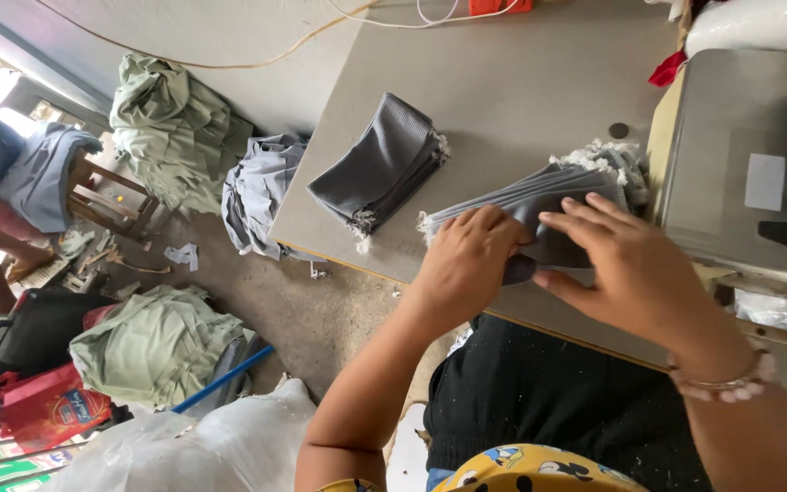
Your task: Folding and stacking small grey fabric pieces on a sewing table
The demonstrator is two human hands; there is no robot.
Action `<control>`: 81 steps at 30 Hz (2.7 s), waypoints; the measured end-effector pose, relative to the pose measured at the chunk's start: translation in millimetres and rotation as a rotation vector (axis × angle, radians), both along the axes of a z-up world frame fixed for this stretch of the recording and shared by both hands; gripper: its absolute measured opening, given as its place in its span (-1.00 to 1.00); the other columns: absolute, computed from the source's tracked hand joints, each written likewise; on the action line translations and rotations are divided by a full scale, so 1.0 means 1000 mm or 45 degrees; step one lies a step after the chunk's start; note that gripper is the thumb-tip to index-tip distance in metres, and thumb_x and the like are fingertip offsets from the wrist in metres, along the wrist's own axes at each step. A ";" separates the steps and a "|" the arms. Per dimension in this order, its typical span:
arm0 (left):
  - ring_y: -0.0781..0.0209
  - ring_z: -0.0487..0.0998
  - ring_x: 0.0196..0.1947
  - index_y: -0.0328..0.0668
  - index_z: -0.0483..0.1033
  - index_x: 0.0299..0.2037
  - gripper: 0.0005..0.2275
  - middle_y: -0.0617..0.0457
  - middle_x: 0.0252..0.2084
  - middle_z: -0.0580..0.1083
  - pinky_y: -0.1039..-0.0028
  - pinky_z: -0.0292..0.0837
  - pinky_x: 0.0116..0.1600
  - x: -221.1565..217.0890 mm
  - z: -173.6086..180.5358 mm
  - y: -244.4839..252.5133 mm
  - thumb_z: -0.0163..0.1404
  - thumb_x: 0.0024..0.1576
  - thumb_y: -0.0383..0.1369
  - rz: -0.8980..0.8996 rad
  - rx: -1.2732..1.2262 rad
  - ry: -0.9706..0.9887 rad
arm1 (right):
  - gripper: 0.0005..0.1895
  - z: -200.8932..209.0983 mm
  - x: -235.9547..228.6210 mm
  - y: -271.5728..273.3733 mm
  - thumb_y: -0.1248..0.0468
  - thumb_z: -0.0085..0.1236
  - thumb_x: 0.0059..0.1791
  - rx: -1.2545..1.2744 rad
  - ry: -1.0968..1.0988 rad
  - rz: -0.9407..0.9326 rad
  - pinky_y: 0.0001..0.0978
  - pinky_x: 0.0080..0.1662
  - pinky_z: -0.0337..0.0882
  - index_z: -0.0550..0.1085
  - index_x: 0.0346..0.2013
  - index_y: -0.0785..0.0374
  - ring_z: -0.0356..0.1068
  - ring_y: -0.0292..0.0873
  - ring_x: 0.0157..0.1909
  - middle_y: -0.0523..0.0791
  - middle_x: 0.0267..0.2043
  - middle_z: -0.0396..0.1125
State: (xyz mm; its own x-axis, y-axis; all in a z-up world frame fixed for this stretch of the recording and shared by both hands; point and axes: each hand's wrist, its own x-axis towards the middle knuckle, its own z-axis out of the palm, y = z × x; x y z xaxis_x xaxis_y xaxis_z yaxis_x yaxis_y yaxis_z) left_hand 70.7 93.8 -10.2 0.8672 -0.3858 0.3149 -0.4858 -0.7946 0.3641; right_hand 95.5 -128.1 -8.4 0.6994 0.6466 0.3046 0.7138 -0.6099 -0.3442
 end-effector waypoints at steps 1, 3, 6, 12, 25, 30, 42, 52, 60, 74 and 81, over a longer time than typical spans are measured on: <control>-0.10 0.51 -0.26 -0.10 0.43 -0.20 -0.93 0.03 -0.25 0.46 0.15 0.33 -0.18 -0.003 0.001 -0.005 -0.09 0.17 -0.40 0.035 -0.041 -0.068 | -0.28 -0.003 -0.003 0.006 -0.11 0.27 -0.13 0.004 -0.129 -0.089 0.06 0.25 0.38 0.45 0.22 0.18 0.32 0.23 0.34 0.08 0.29 0.36; -0.08 0.53 -0.26 -0.05 0.37 -0.13 -0.85 0.06 -0.26 0.51 0.22 0.29 -0.13 -0.010 0.003 -0.013 -0.13 0.12 -0.43 0.072 -0.078 -0.130 | -0.33 -0.014 -0.005 0.016 -0.11 0.29 -0.13 0.011 -0.252 -0.177 0.01 0.18 0.45 0.49 0.16 0.20 0.39 0.23 0.30 0.06 0.23 0.43; 0.01 0.49 -0.36 -0.05 0.39 -0.14 -0.90 0.13 -0.36 0.45 0.21 0.25 -0.21 -0.018 0.007 -0.016 -0.16 0.35 -0.29 0.163 0.004 -0.331 | -0.57 -0.022 -0.005 0.019 0.13 0.24 -0.12 0.023 -0.366 -0.343 -0.13 0.27 0.43 0.59 -0.01 0.23 0.47 0.16 0.22 0.01 0.12 0.51; -0.05 0.39 -0.39 -0.03 0.46 -0.24 -0.94 0.05 -0.28 0.35 0.19 0.34 -0.35 -0.035 -0.006 0.002 0.01 0.12 -0.37 0.608 0.171 -0.462 | -0.53 -0.028 -0.013 -0.004 0.62 0.16 -0.26 0.320 -0.662 -0.326 -0.03 0.10 0.61 0.55 -0.06 0.39 0.55 0.13 0.06 0.12 -0.01 0.54; 0.11 0.59 -0.37 -0.30 0.45 -0.27 -0.86 -0.06 -0.34 0.52 0.39 0.50 -0.28 -0.065 -0.039 0.003 -0.06 0.24 -0.37 -0.459 -2.720 1.530 | -0.86 -0.028 -0.063 -0.046 0.52 0.10 0.02 2.137 1.665 0.225 -0.42 -0.24 0.41 0.49 -0.23 0.23 0.46 -0.18 -0.31 -0.15 -0.30 0.43; 0.06 0.61 -0.31 -0.20 0.48 0.02 -0.51 -0.02 -0.27 0.53 0.28 0.60 -0.25 -0.082 -0.126 -0.044 0.08 0.19 0.09 0.198 -2.352 2.003 | -0.64 -0.060 -0.096 -0.068 0.47 -0.23 0.16 2.461 1.426 0.459 -0.17 0.04 0.41 0.56 0.06 0.48 0.35 -0.14 0.18 -0.07 0.33 0.12; 0.22 0.62 -0.34 -0.29 0.47 -0.21 -0.85 -0.06 -0.29 0.55 0.49 0.59 -0.12 -0.111 -0.160 -0.094 -0.02 0.41 -0.40 -0.095 -2.571 1.886 | 0.14 -0.039 -0.106 -0.062 0.39 0.17 -0.15 1.656 1.309 -0.431 -0.43 -0.27 0.51 0.01 0.69 -0.24 0.52 -0.31 -0.38 -0.19 -0.38 0.51; 0.31 0.58 -0.42 -0.23 0.52 -0.20 -0.79 0.04 -0.35 0.56 0.60 0.51 -0.25 -0.111 -0.192 -0.092 0.05 0.37 -0.24 0.036 -2.420 1.866 | -0.07 -0.006 -0.096 -0.058 0.25 0.26 -0.03 2.007 1.834 -0.133 -0.37 -0.19 0.42 0.09 0.60 -0.02 0.49 -0.28 -0.40 -0.23 -0.45 0.50; 0.39 0.56 -0.18 -0.30 0.49 0.04 -0.83 0.06 -0.13 0.56 0.64 0.47 -0.07 -0.110 -0.178 -0.102 -0.01 0.41 -0.34 -0.090 -2.328 1.622 | -0.03 -0.007 -0.096 -0.054 0.46 0.39 -0.12 2.195 1.828 0.252 -0.23 -0.15 0.39 0.15 0.51 0.03 0.48 -0.09 -0.27 -0.02 -0.30 0.55; 0.50 0.54 -0.35 0.05 0.55 0.01 -0.65 0.16 -0.36 0.56 0.68 0.38 -0.20 -0.099 -0.025 -0.098 0.33 0.03 -0.35 0.150 -1.194 0.400 | -0.07 -0.043 -0.117 -0.043 0.54 0.06 -0.19 2.184 1.333 -0.313 -0.24 -0.05 0.48 0.27 0.49 -0.01 0.49 -0.10 -0.13 -0.03 -0.09 0.45; 0.53 0.39 -0.41 0.10 0.48 0.14 -0.57 0.24 -0.43 0.44 0.69 0.36 -0.15 -0.094 -0.017 -0.093 0.28 0.05 -0.22 0.059 -1.166 0.424 | 0.01 -0.041 -0.112 -0.046 0.49 -0.06 -0.12 2.090 1.396 -0.265 -0.56 -0.13 0.33 0.09 0.65 -0.06 0.25 -0.40 -0.43 -0.25 -0.65 -0.06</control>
